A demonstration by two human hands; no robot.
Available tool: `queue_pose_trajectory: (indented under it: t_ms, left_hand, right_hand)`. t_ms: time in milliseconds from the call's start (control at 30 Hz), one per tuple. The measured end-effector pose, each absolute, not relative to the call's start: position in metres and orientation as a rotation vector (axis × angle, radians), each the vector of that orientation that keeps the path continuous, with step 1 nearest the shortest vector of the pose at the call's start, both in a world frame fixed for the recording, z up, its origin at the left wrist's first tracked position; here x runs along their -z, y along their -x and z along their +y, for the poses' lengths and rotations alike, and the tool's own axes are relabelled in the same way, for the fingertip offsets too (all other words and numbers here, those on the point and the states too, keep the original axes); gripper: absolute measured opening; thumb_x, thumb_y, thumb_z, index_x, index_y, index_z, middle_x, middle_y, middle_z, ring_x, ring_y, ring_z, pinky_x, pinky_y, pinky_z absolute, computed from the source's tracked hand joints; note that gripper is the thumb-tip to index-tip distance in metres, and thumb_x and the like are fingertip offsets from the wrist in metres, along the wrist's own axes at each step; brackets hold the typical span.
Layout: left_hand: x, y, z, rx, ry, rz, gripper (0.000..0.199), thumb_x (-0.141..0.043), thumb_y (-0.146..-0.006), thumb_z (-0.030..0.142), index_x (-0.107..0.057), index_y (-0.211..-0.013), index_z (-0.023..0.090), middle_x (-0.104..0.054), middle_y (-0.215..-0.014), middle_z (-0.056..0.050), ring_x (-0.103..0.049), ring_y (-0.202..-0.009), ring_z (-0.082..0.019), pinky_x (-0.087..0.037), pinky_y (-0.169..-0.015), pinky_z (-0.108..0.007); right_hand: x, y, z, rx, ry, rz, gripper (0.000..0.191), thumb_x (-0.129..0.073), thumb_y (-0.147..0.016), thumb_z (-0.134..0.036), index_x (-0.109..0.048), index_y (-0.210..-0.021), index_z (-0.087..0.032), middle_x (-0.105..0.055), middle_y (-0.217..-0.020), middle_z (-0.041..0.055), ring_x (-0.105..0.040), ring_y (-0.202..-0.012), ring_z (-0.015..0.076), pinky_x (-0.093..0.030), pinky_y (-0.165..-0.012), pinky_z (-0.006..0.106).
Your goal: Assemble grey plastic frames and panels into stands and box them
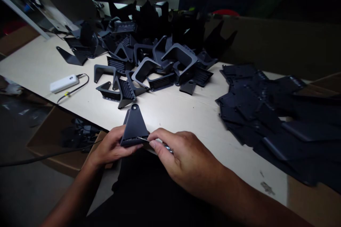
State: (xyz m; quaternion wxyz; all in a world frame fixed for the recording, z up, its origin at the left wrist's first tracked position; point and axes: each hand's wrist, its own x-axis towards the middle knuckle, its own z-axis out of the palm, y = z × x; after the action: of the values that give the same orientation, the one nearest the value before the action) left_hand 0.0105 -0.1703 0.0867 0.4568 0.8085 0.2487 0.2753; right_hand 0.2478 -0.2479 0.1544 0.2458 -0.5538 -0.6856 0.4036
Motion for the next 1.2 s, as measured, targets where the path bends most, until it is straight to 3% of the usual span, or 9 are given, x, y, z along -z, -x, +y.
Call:
queue_pose_trajectory:
  t_ms: [200,333,533,800,900,1067,1200]
  left_hand:
    - [-0.086,-0.017,-0.167,-0.656,-2.126,0.506,0.006,-0.073,-0.089,0.017,-0.068,-0.092,0.018,-0.067,-0.08,0.001,-0.058,-0.072,-0.012,-0.045,-0.068,-0.023]
    - [-0.084,-0.019,-0.167,-0.689,-2.142,0.497,0.008,-0.073,-0.088,0.017,-0.067,-0.091,0.018,-0.065,-0.077,0.003,-0.056,-0.069,-0.011,-0.044,-0.066,-0.023]
    - [-0.074,-0.018,-0.171,-0.7,-2.147,0.566,0.008,-0.073,-0.086,0.019,-0.066,-0.084,0.018,-0.061,-0.069,0.005,-0.052,-0.061,-0.009,-0.042,-0.058,-0.021]
    - [-0.065,-0.034,-0.191,-0.914,-1.895,0.785,0.022,-0.078,-0.08,0.026,-0.064,-0.066,0.016,-0.056,-0.055,0.006,-0.046,-0.046,-0.006,-0.039,-0.045,-0.018]
    - [-0.066,-0.034,-0.186,-0.995,-1.98,0.685,0.023,-0.079,-0.078,0.026,-0.063,-0.065,0.017,-0.051,-0.052,0.008,-0.042,-0.043,-0.005,-0.035,-0.044,-0.018]
    - [-0.075,-0.028,-0.163,-1.056,-2.185,0.552,0.024,-0.082,-0.074,0.023,-0.061,-0.063,0.018,-0.054,-0.053,0.007,-0.045,-0.045,-0.006,-0.037,-0.048,-0.02]
    - [-0.082,-0.014,-0.145,-0.976,-2.259,0.49,0.023,-0.08,-0.076,0.022,-0.062,-0.062,0.019,-0.056,-0.054,0.007,-0.047,-0.046,-0.007,-0.038,-0.05,-0.021]
  right_hand:
    - [-0.154,-0.254,-0.247,-0.938,1.442,-2.009,0.022,-0.057,-0.1,-0.019,-0.077,-0.108,-0.025,-0.078,-0.085,0.0008,-0.07,-0.071,0.0161,-0.047,-0.063,0.027]
    - [-0.145,-0.252,-0.256,-0.89,1.485,-1.891,0.017,-0.059,-0.102,-0.022,-0.075,-0.107,-0.024,-0.075,-0.08,-0.0005,-0.067,-0.065,0.0141,-0.045,-0.06,0.026]
    - [-0.121,-0.241,-0.268,-0.637,1.482,-1.827,0.013,-0.063,-0.101,-0.019,-0.074,-0.104,-0.022,-0.079,-0.093,0.0042,-0.073,-0.078,0.0184,-0.053,-0.071,0.03]
    - [-0.095,-0.227,-0.277,-0.361,1.367,-1.657,0.026,-0.067,-0.093,-0.009,-0.074,-0.113,-0.023,-0.077,-0.085,0.0042,-0.071,-0.07,0.0189,-0.058,-0.064,0.033]
    - [-0.093,-0.224,-0.28,-0.432,1.359,-1.544,0.026,-0.071,-0.091,-0.01,-0.076,-0.112,-0.025,-0.077,-0.084,0.0033,-0.07,-0.067,0.0189,-0.058,-0.062,0.033]
    - [-0.111,-0.221,-0.273,-0.733,1.456,-1.3,0.004,-0.075,-0.093,-0.024,-0.079,-0.095,-0.023,-0.079,-0.085,0.0037,-0.073,-0.069,0.0186,-0.06,-0.062,0.029]
    - [-0.143,-0.238,-0.26,-1.004,1.559,-1.355,0.013,-0.074,-0.094,-0.034,-0.079,-0.093,-0.022,-0.075,-0.076,0.0025,-0.068,-0.062,0.0159,-0.053,-0.052,0.022]
